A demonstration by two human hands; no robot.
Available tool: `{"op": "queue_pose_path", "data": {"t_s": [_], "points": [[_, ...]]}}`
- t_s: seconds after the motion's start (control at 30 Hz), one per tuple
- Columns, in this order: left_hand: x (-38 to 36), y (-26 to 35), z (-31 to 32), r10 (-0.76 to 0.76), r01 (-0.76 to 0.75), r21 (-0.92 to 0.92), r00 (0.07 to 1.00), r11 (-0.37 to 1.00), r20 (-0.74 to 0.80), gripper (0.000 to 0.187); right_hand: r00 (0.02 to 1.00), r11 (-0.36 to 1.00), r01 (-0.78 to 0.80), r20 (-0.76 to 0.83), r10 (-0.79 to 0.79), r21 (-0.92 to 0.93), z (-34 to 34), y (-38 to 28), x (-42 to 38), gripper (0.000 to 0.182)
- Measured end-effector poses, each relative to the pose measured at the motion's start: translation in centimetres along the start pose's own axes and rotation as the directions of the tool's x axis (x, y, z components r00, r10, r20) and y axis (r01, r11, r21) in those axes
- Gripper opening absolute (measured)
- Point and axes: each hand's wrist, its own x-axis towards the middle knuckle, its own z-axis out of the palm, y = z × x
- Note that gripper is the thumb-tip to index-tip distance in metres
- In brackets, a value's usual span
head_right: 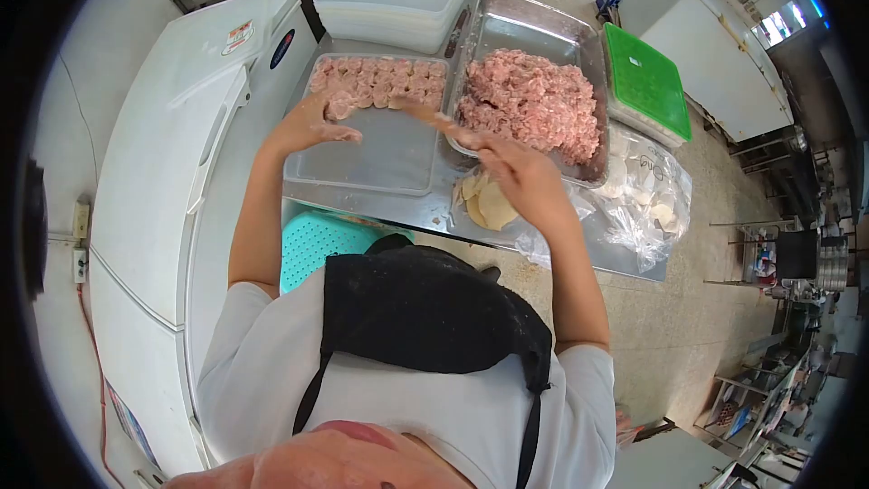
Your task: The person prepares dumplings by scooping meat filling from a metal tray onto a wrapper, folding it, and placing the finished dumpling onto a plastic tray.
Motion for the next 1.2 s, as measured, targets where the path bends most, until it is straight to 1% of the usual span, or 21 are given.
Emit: {"op": "queue_pose_path", "data": {"t_s": [0.1,0.13,0.17,0.2,0.27,0.33,0.4,0.5,0.53,0.6,0.67,0.7,0.8,0.87,0.9,0.97,1.0,1.07,1.13,1.17,1.2], "points": [[1.3,-8.8,0.1,-0.160,0.160,-0.002,0.987,0.987,0.004,0.063,0.984,0.992,-0.076,-0.151,0.090,0.099,0.3,2.8,-2.6,0.027],[1.8,-11.9,1.0,-0.162,0.162,-0.002,0.987,0.987,0.006,0.063,0.959,0.961,-0.222,-0.143,0.246,0.164,0.5,3.2,-4.0,0.028],[2.3,-14.8,2.1,-0.070,0.080,0.098,0.993,0.992,-0.100,0.061,0.909,0.903,-0.364,-0.126,0.398,0.229,0.6,3.6,-5.4,0.029],[2.7,-16.3,2.6,0.036,0.004,0.205,0.981,0.979,-0.192,0.058,0.905,0.900,-0.370,-0.129,0.405,0.232,0.8,4.1,-6.7,0.029],[3.5,-14.9,2.8,0.021,0.027,0.228,0.978,0.973,-0.208,0.060,0.760,0.707,-0.567,-0.063,0.647,0.423,1.1,4.7,-9.0,0.032],[4.6,-14.1,3.7,0.008,0.048,0.248,0.975,0.968,-0.222,0.062,0.734,0.676,-0.568,-0.083,0.675,0.469,1.4,4.9,-10.5,0.032],[5.8,-14.7,5.4,-0.162,0.230,0.169,0.926,0.958,-0.342,0.067,0.706,0.646,-0.565,-0.103,0.700,0.513,1.3,4.7,-11.4,0.033],[7.8,-15.6,7.3,-0.243,0.293,0.110,0.913,0.950,-0.328,0.073,0.645,0.577,-0.600,-0.092,0.759,0.555,1.0,4.2,-11.5,0.033],[8.5,-16.1,7.8,-0.238,0.287,0.115,0.916,0.951,-0.324,0.073,0.655,0.585,-0.601,-0.084,0.751,0.544,1.0,4.3,-11.5,0.033],[9.5,-17.0,8.5,-0.028,0.138,0.220,0.898,0.966,-0.440,0.072,0.658,0.589,-0.605,-0.079,0.749,0.536,1.3,4.8,-11.6,0.034],[9.7,-17.8,8.7,0.030,0.089,0.252,0.900,0.964,-0.435,0.072,0.784,0.749,-0.540,-0.094,0.614,0.385,1.7,5.9,-11.3,0.030],[9.8,-18.1,8.7,0.089,0.041,0.282,0.898,0.959,-0.431,0.073,0.775,0.742,-0.548,-0.098,0.624,0.387,1.3,6.2,-10.9,0.030],[8.5,-15.6,7.9,0.226,-0.108,0.315,0.903,0.943,-0.367,0.071,0.881,0.881,-0.472,0.017,0.473,-0.046,-1.8,8.8,-10.1,0.032],[7.0,-14.1,8.6,0.377,-0.134,0.571,0.865,0.810,-0.332,0.063,0.871,0.801,-0.411,0.073,0.486,-0.435,-5.0,11.0,-9.3,0.031],[6.0,-11.1,8.9,0.392,-0.159,0.568,0.864,0.808,-0.316,0.063,0.845,0.700,-0.383,0.077,0.529,-0.603,-7.1,11.1,-8.2,0.031],[3.7,-2.7,10.0,0.043,-0.002,0.128,0.947,0.992,-0.317,0.053,0.866,0.619,-0.309,0.055,0.497,-0.722,-10.8,12.4,-6.7,0.029],[3.1,-0.1,11.3,0.049,-0.008,0.130,0.949,0.991,-0.310,0.053,0.893,0.583,-0.270,0.028,0.450,-0.766,-12.3,13.3,-5.9,0.027],[2.2,4.3,14.3,0.181,-0.198,-0.094,0.969,0.976,-0.167,0.045,0.918,0.546,-0.231,0.005,0.396,-0.805,-13.8,16.1,-4.3,0.027],[2.3,7.4,17.7,0.431,-0.426,0.064,0.893,0.902,-0.130,0.042,0.984,0.512,-0.122,-0.036,0.175,-0.850,-13.1,19.2,-3.2,0.019],[2.6,8.9,19.5,0.427,-0.422,0.069,0.894,0.904,-0.132,0.042,0.994,0.569,-0.053,0.010,0.108,-0.820,-11.7,19.9,-3.3,0.014],[3.0,10.1,21.2,0.471,-0.452,0.151,0.870,0.879,-0.142,0.042,0.977,0.575,-0.039,0.090,0.194,-0.817,-10.0,20.3,-3.4,0.015]]}}
